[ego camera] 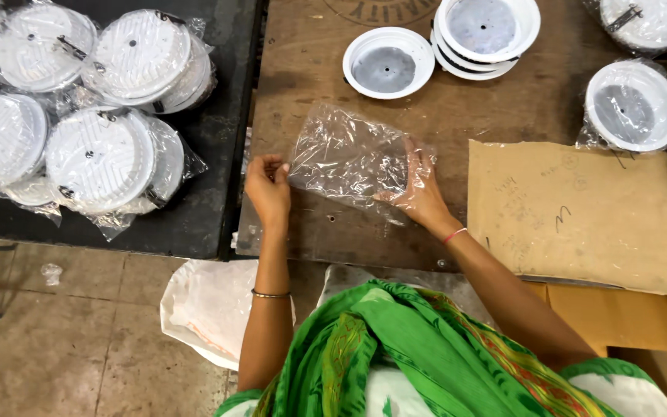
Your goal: The person picks up round white LED light fixtures from the work table, wraps each one in a clear plastic bag, and stacks the wrapped fixtures on the table. The person occasionally discards used plastic into a white sack beside the table and reaches into the sack for new bags.
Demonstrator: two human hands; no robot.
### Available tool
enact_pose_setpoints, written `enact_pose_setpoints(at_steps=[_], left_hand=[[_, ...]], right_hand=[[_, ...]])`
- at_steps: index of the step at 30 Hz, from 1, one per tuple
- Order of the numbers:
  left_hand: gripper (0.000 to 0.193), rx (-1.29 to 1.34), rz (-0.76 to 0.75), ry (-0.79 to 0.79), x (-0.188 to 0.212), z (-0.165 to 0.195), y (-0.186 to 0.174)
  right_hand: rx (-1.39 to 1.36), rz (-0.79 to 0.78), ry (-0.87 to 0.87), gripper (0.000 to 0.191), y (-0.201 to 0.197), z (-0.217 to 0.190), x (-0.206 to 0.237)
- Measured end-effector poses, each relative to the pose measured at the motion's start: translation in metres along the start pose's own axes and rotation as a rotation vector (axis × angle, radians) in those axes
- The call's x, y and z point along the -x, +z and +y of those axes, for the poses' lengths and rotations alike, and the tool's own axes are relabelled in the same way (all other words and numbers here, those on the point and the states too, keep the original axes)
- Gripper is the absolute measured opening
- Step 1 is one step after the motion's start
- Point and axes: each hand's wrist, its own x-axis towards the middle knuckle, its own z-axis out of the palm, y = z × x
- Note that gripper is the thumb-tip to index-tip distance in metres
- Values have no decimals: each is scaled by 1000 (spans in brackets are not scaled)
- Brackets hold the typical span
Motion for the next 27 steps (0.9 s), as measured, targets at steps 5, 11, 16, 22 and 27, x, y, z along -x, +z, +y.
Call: enact_pose_setpoints(at_steps=[5,11,16,22,27], left_hand=[[42,-306,-36,347,-8,32,3],[69,-466,-363,661,-4,44,78],[78,-660,-454,621,-3,19,87],[79,-677,-473,644,-3,9,94],[78,-612,-467,659,-3,10,91]], right_hand=[[81,16,-84,141,-1,-24,-11],[169,87,-142,138,-6,-16,-2],[173,139,92,100,-57,-2,25],[171,392,-14,44,-98,-1,-17],[443,328,-370,45,-84,0,-113]])
